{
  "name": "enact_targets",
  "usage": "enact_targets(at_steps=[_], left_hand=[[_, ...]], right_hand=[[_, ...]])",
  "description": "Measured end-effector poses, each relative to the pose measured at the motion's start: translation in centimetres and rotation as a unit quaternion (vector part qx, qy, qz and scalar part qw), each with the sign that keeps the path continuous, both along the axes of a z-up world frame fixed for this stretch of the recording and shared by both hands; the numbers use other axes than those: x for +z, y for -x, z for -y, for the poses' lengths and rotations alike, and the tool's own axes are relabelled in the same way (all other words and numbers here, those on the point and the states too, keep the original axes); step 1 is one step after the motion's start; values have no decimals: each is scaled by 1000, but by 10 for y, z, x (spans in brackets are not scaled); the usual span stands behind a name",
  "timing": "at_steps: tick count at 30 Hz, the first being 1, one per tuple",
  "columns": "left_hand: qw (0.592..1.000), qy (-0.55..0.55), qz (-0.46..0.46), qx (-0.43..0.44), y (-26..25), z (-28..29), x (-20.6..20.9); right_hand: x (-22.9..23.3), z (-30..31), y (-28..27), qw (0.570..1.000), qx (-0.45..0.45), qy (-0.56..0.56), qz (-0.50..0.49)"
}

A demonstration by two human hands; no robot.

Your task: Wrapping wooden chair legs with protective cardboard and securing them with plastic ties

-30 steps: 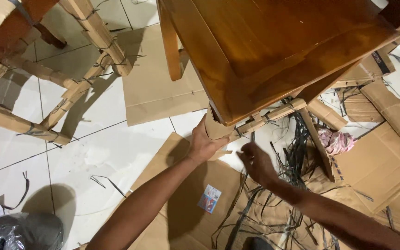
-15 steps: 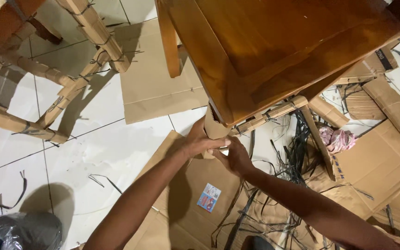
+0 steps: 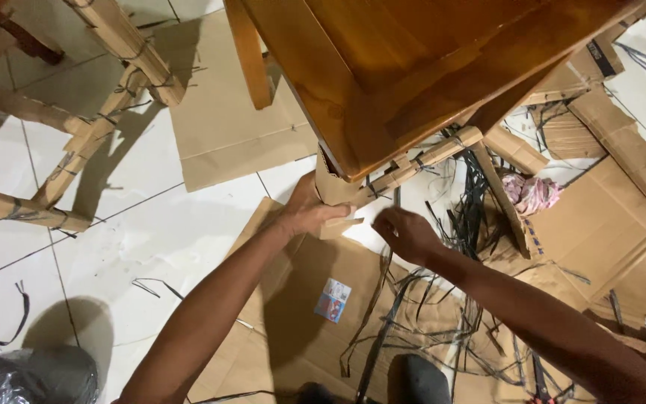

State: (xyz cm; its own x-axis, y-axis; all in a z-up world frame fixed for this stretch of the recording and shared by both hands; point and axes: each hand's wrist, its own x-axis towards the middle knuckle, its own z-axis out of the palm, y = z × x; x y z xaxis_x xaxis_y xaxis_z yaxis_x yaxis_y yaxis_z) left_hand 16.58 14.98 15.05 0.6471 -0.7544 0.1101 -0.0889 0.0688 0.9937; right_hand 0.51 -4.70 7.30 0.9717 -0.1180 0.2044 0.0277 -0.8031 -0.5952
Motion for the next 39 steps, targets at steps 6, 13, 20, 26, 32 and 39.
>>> enact_targets(at_steps=[6, 13, 20, 26, 32, 39], left_hand=[[999, 28, -29, -28, -4, -1, -19], [997, 51, -47, -38, -8, -2, -34], [998, 32, -16, -43, -22, -3, -71], [999, -4, -22, -27, -15, -5, -58], [999, -53, 1, -13, -12, -8, -36], [998, -63, 10, 4, -1, -8, -15]], right_hand=[[11, -14, 64, 929, 153, 140, -307], [-67, 33, 109, 859, 277, 278, -329], [-106, 116, 175, 847, 79, 223, -476], [-113, 154, 228, 776, 95, 409, -471], [-124, 164, 261, 772, 125, 318, -536], [-69, 117, 181, 861, 0, 175, -477]])
